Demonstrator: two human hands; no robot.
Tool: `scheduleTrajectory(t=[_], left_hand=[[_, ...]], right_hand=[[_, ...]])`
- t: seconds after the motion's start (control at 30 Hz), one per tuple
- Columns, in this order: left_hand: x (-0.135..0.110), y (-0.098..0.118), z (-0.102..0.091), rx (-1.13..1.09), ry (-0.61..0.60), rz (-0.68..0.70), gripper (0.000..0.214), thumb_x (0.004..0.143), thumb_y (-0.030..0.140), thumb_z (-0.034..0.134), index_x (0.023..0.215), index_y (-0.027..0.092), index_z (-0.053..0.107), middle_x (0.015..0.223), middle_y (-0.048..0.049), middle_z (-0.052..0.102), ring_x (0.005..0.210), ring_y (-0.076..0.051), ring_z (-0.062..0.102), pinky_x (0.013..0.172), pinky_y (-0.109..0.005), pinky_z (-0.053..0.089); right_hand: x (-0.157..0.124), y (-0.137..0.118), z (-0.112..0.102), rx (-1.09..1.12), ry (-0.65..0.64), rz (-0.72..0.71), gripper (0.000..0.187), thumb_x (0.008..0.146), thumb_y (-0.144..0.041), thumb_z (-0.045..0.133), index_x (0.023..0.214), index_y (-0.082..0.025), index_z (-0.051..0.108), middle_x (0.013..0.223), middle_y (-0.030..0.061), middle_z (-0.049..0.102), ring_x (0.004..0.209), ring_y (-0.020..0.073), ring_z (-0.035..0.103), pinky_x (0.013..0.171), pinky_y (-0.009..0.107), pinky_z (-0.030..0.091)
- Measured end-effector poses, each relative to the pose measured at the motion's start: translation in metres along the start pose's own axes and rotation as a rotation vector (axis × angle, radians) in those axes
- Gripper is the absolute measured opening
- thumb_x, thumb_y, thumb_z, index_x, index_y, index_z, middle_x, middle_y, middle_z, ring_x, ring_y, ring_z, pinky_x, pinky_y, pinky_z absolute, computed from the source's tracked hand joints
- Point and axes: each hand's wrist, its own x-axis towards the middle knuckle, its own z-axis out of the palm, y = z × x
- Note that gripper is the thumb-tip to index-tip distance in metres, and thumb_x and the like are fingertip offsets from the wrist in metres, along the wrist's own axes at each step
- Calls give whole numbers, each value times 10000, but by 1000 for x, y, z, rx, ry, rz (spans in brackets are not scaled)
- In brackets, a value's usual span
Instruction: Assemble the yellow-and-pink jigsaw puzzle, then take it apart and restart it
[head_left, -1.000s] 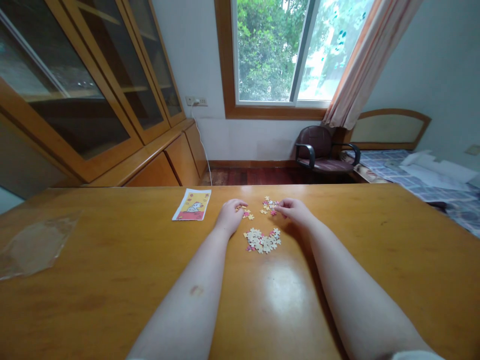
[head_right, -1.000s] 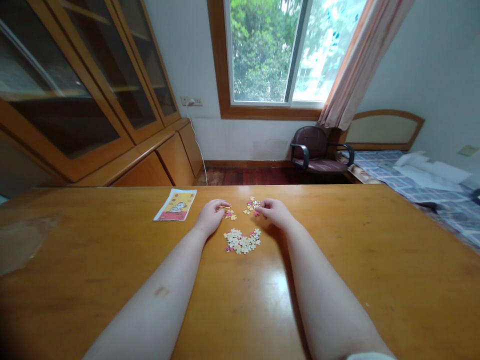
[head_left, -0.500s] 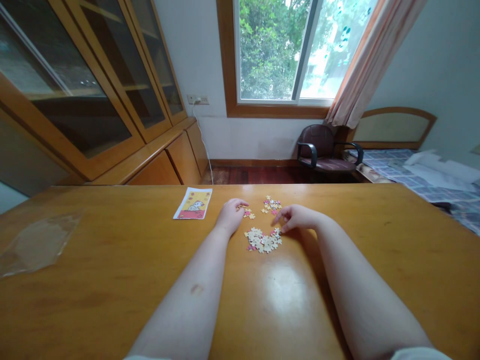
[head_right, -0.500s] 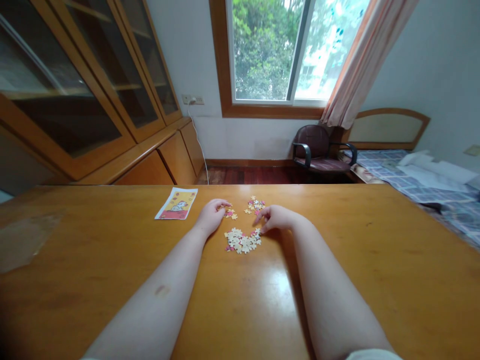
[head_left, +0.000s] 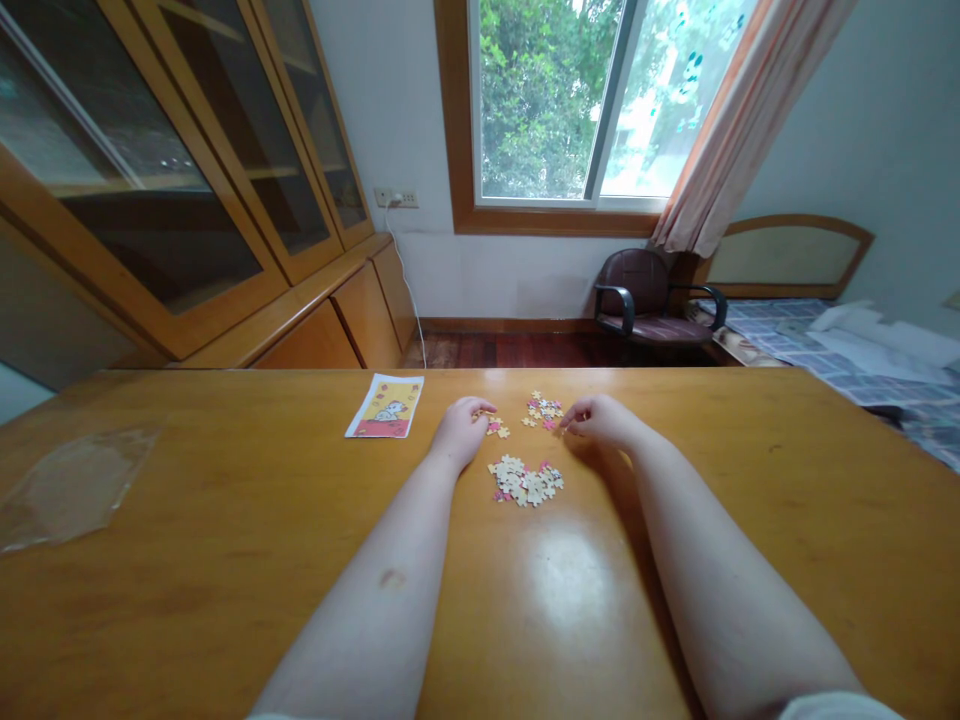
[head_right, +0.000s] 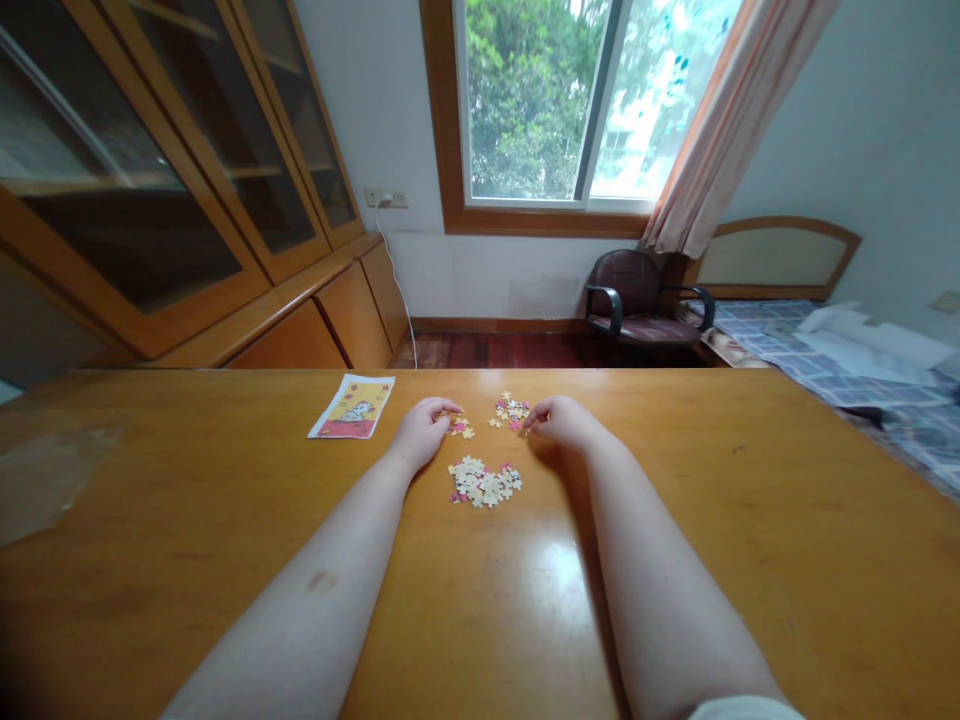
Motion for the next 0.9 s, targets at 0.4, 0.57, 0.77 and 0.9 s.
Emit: scheduleTrajectory(t=[0.4,0.57,0.77,0.9], left_hand=[[1,-2,1,-10,-11,-3,303,744,101,473,894,181,724,1015,-60,693,1008,-208,632,963,-344,484],[1,-4,1,-10,-10,-8,293,744,111,485,891,193,725,1017,-54,694,1003,-207,634,967,-341,486],[3,-5,1,-22,15,-8,291,735,115,488,878,200,726,1028,-52,691,1021,-213,627,978,-345,481],[2,-5,0,-15,23,-13,293,735,114,485,876,202,727,1033,-53,689,1034,-218,622,981,-352,479]], right_hand=[[0,22,-8,116,-36,219,86,703,-225,688,668,-153,656,636,48,674,523,123,544,495,237,392],[7,21,3,204,-20,158,76,752,-203,635,790,-140,653,673,41,671,581,120,574,535,217,431],[3,11,-2,116,-3,12,131,617,-192,728,741,-155,702,665,6,640,588,112,516,544,227,382],[-5,-6,2,150,-336,-114,259,587,-195,734,842,-196,776,576,-34,601,518,99,464,520,232,346]])
